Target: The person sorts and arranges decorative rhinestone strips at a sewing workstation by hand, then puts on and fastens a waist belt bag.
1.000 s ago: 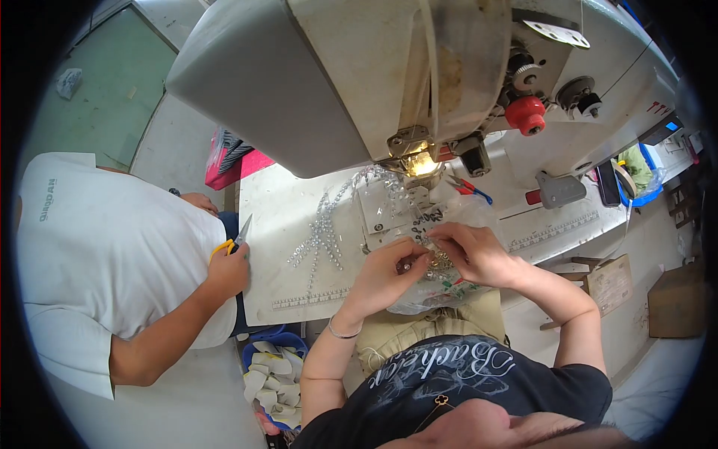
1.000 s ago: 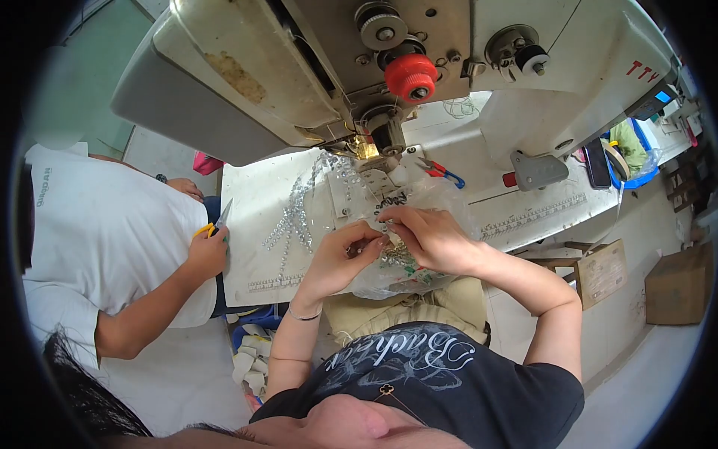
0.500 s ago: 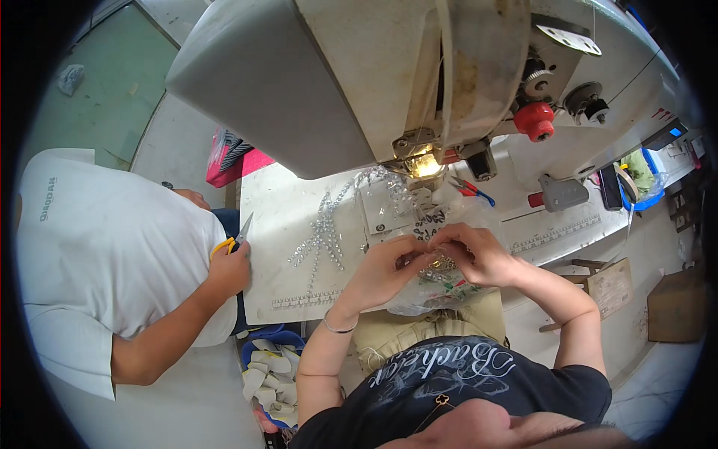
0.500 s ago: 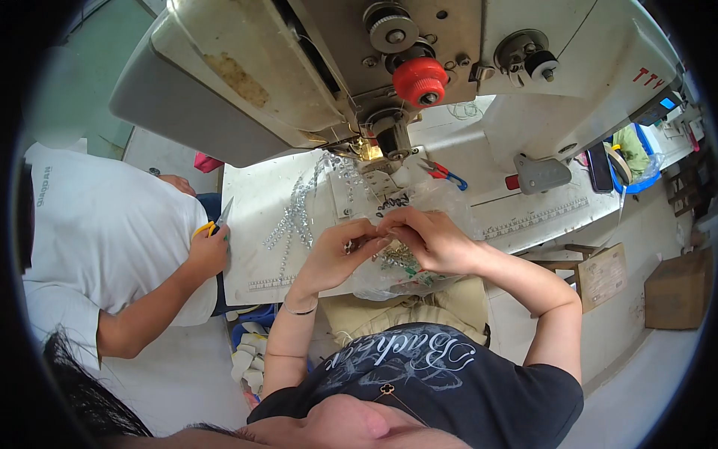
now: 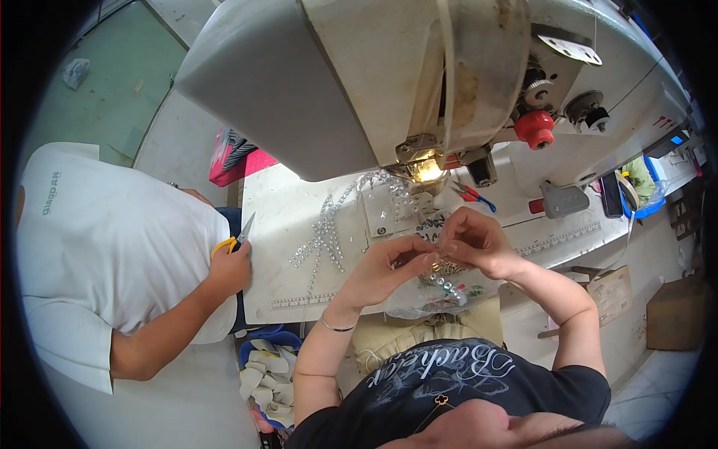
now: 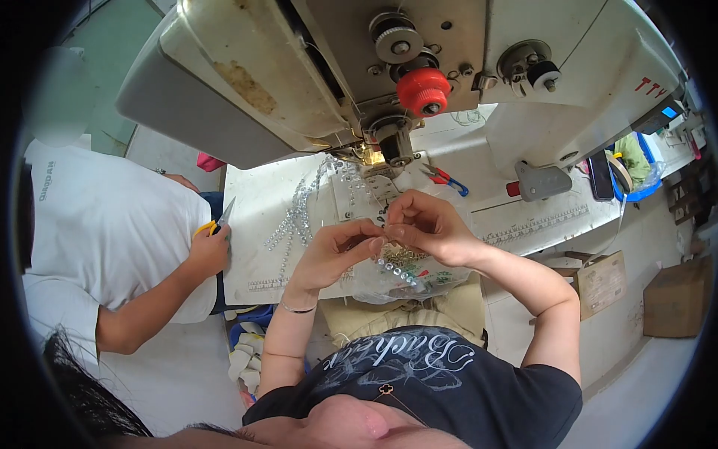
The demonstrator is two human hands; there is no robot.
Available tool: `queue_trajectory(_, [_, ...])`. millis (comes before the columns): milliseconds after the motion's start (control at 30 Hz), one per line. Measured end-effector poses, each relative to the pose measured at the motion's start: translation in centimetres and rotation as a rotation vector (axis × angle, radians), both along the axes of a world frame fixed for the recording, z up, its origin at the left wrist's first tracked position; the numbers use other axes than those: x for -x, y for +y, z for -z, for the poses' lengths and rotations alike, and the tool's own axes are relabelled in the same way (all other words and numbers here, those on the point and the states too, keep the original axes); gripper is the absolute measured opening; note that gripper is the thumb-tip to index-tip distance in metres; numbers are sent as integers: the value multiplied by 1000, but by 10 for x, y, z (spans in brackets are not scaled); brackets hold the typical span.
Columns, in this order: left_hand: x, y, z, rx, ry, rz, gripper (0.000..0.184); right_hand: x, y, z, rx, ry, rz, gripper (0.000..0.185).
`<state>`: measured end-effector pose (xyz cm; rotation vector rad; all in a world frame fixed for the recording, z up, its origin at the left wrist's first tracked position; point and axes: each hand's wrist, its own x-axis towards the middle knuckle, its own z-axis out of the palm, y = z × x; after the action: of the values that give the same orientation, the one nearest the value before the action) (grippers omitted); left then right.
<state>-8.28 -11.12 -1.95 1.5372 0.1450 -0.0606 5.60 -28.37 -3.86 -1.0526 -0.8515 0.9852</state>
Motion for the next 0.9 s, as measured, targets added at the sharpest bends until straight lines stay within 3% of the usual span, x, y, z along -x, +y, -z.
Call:
queue_trajectory(233, [-2,-1,-1,-17,-60,-62,23,1,6,6,-52,-129,108,13])
queue_trajectory(433, [-13,1,-28,-611,-152,-174,16,-10,17,-6,-43,-502,238,9])
queue_trajectory(533, [-31,13,-38,-681,-230,-225,18,-27,30,-20,-9,-728,316,11])
queue_trajectory(667, [-52,45,-33,-634,-117,-160,22,-46,42,-30,-220,-1276,502,15])
queue_trajectory(900, [-59,56,-41,-382,-85,-104,30,-96,40,-1,-207,-1594,355,21])
